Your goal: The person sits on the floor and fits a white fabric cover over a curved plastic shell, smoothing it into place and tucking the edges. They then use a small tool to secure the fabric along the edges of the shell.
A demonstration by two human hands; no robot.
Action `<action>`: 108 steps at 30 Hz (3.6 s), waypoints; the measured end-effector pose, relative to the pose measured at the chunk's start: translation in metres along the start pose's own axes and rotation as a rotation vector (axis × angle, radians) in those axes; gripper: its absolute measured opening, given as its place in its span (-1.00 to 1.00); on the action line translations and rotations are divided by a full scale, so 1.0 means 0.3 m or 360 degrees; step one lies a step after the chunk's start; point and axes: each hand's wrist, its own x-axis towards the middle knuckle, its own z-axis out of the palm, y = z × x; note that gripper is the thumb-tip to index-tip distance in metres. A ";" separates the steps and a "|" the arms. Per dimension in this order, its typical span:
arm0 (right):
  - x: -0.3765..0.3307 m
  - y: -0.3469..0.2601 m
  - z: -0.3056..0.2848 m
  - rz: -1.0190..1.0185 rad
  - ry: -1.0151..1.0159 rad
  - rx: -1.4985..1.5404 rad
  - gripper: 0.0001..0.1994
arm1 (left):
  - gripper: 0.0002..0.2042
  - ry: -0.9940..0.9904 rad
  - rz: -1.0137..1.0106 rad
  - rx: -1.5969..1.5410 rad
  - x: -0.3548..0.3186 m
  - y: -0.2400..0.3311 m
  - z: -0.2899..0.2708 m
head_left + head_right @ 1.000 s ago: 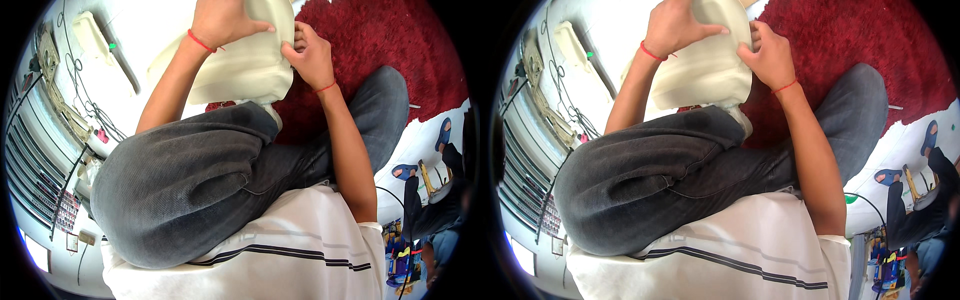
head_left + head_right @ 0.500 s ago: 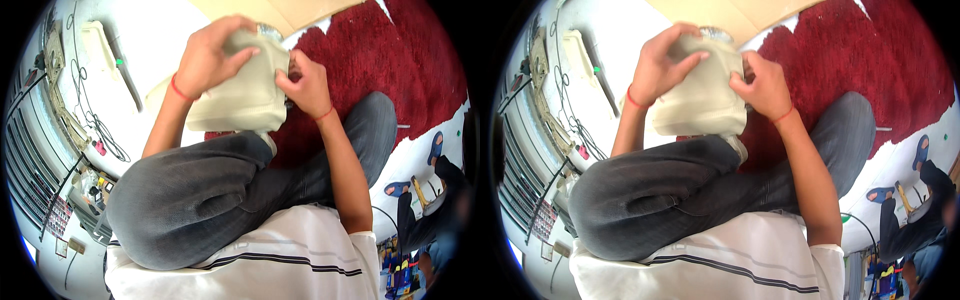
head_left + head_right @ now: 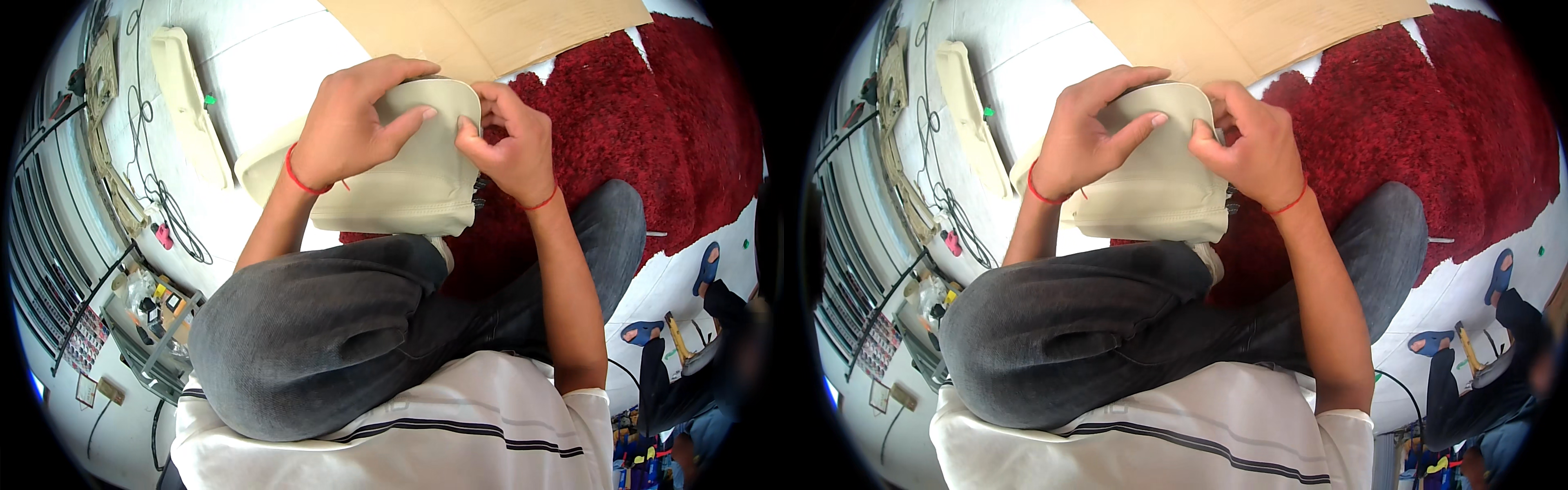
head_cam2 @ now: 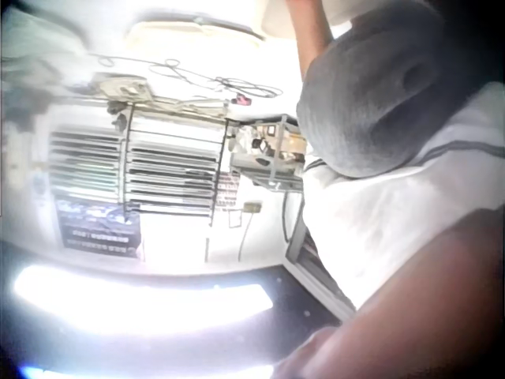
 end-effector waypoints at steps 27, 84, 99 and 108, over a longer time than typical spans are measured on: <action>-0.040 -0.161 -0.042 0.0409 0.0197 0.0116 -0.76 | -0.80 -0.0288 -0.0128 -0.0155 0.045 0.047 -0.024; 0.320 -0.111 -0.035 -0.0050 -0.1025 -0.0737 -0.75 | -0.69 -0.0459 -0.0008 -0.0553 0.053 -0.154 -0.067; 0.310 -0.084 -0.041 -0.0262 -0.0959 -0.0910 -0.76 | -0.71 -0.0400 0.0133 -0.0547 0.096 -0.190 -0.008; 0.358 -0.120 -0.039 -0.0252 -0.1192 -0.1098 -0.80 | -0.67 -0.0404 0.0178 -0.0364 0.103 -0.168 0.000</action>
